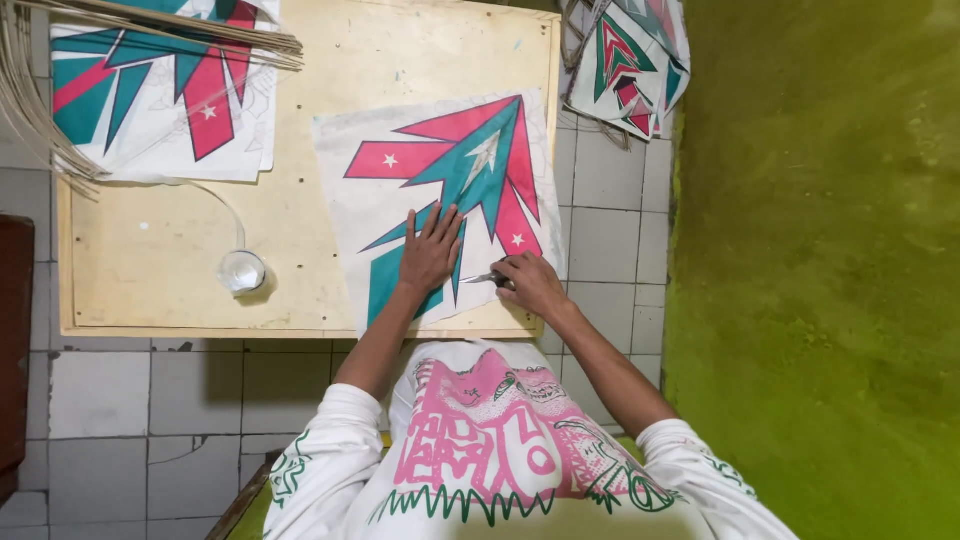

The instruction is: Attaching the bamboo frame to the kite paper by applying glue and folding the edges.

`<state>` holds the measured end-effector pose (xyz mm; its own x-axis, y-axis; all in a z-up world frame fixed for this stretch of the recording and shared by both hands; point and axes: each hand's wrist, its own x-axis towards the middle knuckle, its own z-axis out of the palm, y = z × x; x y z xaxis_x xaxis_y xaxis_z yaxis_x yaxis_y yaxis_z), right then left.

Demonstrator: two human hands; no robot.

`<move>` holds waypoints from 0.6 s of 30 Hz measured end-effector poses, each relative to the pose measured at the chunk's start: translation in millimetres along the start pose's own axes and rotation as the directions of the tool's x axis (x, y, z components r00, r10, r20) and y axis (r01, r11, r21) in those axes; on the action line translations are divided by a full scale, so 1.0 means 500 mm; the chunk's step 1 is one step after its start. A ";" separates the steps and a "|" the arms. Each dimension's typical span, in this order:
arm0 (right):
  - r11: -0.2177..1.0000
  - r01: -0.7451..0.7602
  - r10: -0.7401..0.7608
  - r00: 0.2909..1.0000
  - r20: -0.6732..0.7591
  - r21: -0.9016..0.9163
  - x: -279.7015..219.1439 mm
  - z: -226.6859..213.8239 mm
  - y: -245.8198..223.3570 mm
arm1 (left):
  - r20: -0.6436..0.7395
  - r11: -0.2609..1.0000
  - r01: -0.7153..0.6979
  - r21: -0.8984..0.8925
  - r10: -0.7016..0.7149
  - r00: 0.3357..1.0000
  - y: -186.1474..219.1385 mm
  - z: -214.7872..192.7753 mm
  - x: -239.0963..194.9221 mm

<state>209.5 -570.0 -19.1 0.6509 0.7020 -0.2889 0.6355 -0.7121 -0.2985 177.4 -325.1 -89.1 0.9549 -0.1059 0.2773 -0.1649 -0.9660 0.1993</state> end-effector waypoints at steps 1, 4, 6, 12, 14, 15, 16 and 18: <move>1.000 0.010 -0.010 1.000 -0.001 -0.004 0.005 0.005 0.000 | -0.005 1.000 0.008 0.005 -0.008 1.000 0.002 0.001 -0.001; 0.995 0.054 -0.049 0.997 0.058 -0.087 0.026 0.011 -0.002 | -0.044 1.000 0.010 -0.007 -0.010 0.999 0.000 -0.001 0.000; 0.986 0.106 -0.093 0.991 0.101 -0.130 0.035 0.004 -0.005 | -0.060 0.999 0.008 -0.032 -0.010 0.998 0.000 -0.003 0.001; 0.980 0.172 -0.164 0.983 0.088 -0.099 0.058 -0.068 -0.042 | -0.182 0.988 0.037 0.149 -0.010 0.983 0.019 -0.039 0.004; 0.985 0.159 -0.158 0.987 0.024 -0.065 0.073 -0.083 -0.049 | -0.238 0.993 0.039 0.115 -0.010 0.971 0.021 -0.046 0.003; 0.991 0.134 -0.135 0.991 -0.026 -0.020 0.072 -0.090 -0.051 | -0.281 0.997 0.031 0.066 -0.011 0.960 0.031 -0.050 -0.001; 0.989 0.143 -0.144 0.989 -0.026 -0.026 0.080 -0.084 -0.046 | -0.286 0.997 0.039 0.070 -0.017 0.958 0.033 -0.028 -0.003; 0.976 0.204 -0.184 0.959 -0.216 0.075 0.094 -0.065 -0.038 | -0.328 0.880 0.060 -0.471 -0.238 0.914 0.039 0.018 -0.016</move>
<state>241.5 -523.8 2.7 0.5971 0.8017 -0.0260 0.7218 -0.5512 -0.4185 168.9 -345.3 -95.9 0.8311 0.2109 0.5146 -0.2041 -0.7451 0.6350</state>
